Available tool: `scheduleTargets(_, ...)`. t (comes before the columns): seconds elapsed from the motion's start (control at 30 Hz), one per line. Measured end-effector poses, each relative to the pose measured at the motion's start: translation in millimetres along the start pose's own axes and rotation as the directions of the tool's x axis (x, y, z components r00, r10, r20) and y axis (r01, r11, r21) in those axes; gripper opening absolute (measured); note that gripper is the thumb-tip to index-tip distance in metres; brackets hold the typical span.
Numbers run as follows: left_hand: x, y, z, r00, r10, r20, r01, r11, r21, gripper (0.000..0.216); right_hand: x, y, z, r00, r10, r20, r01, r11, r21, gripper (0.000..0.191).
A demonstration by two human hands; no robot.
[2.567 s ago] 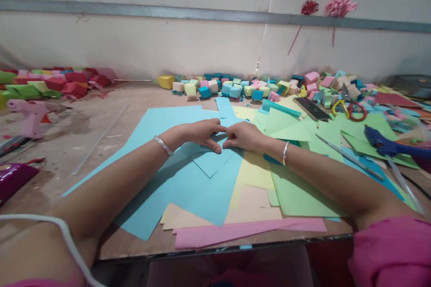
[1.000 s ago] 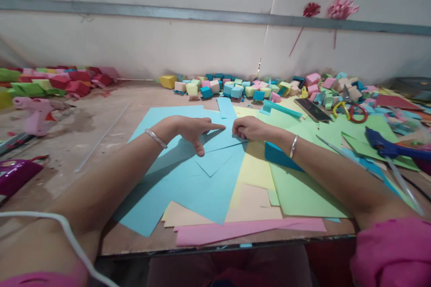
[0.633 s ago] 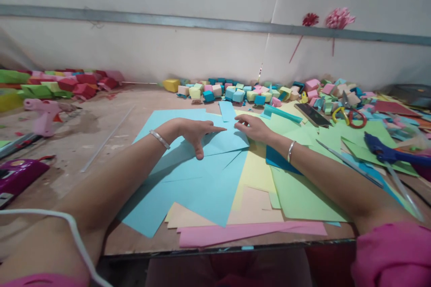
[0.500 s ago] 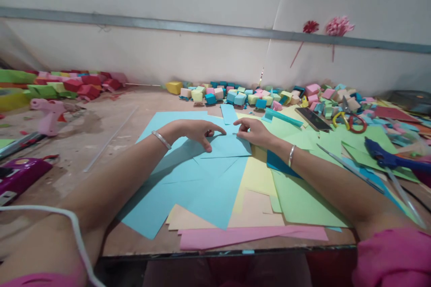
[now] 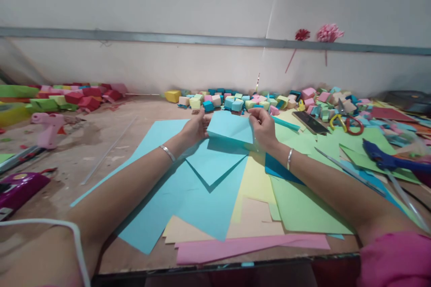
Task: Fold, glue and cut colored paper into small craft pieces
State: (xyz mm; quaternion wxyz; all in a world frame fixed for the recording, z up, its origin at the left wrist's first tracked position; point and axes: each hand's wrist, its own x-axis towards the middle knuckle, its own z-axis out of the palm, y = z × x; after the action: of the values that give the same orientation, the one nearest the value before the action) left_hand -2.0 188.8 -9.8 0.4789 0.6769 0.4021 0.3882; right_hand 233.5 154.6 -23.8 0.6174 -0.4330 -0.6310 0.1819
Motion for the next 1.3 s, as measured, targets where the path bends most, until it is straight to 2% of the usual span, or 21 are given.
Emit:
scheduleTargets(0.07,-2.2,1.0,-0.5,0.999,0.045,0.003,-0.044,0.998,-0.038,0.084,-0.8,-3.1,1.1,0.998,-0.04,-0.057,0.04,0.999,0.0,0.022)
scheduleTargets(0.13,-5.9,1.1,1.6,0.992,0.126,0.004,-0.126,0.992,-0.017,0.079,-2.2,-4.4,2.9,0.993,-0.068,-0.095,0.066,0.998,-0.015,0.022)
scheduleTargets(0.27,-11.8,-2.1,10.2,0.963,0.265,-0.041,-0.257,0.957,0.136,0.048,-2.3,-2.0,3.6,0.988,-0.114,-0.107,0.104,0.99,-0.095,0.024)
scheduleTargets(0.37,-12.4,-3.0,15.9,0.913,0.387,-0.128,-0.337,0.893,0.297,0.032,-0.9,-2.3,-0.2,0.977,-0.2,-0.071,0.182,0.962,-0.202,0.024)
scheduleTargets(0.43,-13.3,-1.1,18.3,0.864,0.479,-0.154,-0.387,0.829,0.404,0.025,-1.9,-5.6,-3.1,0.939,-0.344,-0.015,0.316,0.878,-0.359,0.026)
scheduleTargets(0.5,-16.0,2.5,20.4,0.827,0.547,-0.127,-0.432,0.764,0.479,0.019,-4.8,-10.6,-4.9,0.865,-0.497,0.068,0.453,0.716,-0.53,0.031)
scheduleTargets(0.57,-20.1,6.4,22.1,0.752,0.658,-0.04,-0.511,0.62,0.595,0.011,-8.4,-15.5,-5.3,0.801,-0.583,0.138,0.531,0.584,-0.614,0.028)
scheduleTargets(0.63,-23.5,9.1,23.0,0.611,0.788,0.079,-0.577,0.375,0.725,0.009,-10.9,-19.2,-5.2,0.761,-0.622,0.184,0.581,0.528,-0.619,0.023)
scheduleTargets(0.67,-24.4,9.8,22.8,0.537,0.833,0.133,-0.582,0.252,0.773,0.012,-11.6,-20.3,-5.3,0.744,-0.637,0.2,0.604,0.514,-0.61,0.022)
scheduleTargets(0.7,-24.7,9.9,22.2,0.483,0.86,0.165,-0.569,0.165,0.805,0.014,-11.9,-20.9,-5.4,0.731,-0.647,0.214,0.623,0.507,-0.596,0.02)
scheduleTargets(0.77,-23.5,9.0,19.8,0.45,0.88,0.152,-0.53,0.126,0.839,0.014,-12.2,-20.1,-5.6,0.728,-0.639,0.248,0.644,0.514,-0.567,0.017)
scheduleTargets(0.87,-21.0,6.7,15.2,0.474,0.876,0.094,-0.486,0.172,0.857,0.013,-14.1,-14.3,-4.2,0.777,-0.549,0.308,0.624,0.606,-0.494,0.017)
scheduleTargets(0.93,-20.6,5.7,12.7,0.523,0.849,0.078,-0.507,0.237,0.829,0.014,-15.7,-8.3,-2.3,0.818,-0.489,0.303,0.575,0.696,-0.43,0.017)
scheduleTargets(1.0,-20.6,4.9,10.5,0.626,0.78,0.002,-0.546,0.437,0.715,0.016,-15.5,-1.8,-1.3,0.845,-0.46,0.272,0.534,0.751,-0.388,0.011)
scheduleTargets(1.07,-18.6,3.4,7.8,0.728,0.673,-0.127,-0.526,0.668,0.527,0.032,-12.8,4.0,-2.3,0.858,-0.455,0.238,0.513,0.771,-0.377,0.01)
scheduleTargets(1.1,-16.4,2.1,5.9,0.761,0.619,-0.196,-0.498,0.75,0.435,0.04,-10.8,6.4,-3.5,0.863,-0.453,0.224,0.505,0.78,-0.369,0.011)
scheduleTargets(1.2,-6.6,-3.2,-1.5,0.802,0.487,-0.345,-0.418,0.871,0.258,0.055,-5.5,10.6,-7.7,0.87,-0.45,0.202,0.493,0.806,-0.328,0.011)
scheduleTargets(1.3,0.2,-6.5,-7.8,0.889,0.315,-0.332,-0.314,0.948,0.06,0.06,-4.8,10.7,-9.6,0.876,-0.435,0.21,0.48,0.83,-0.284,0.01)
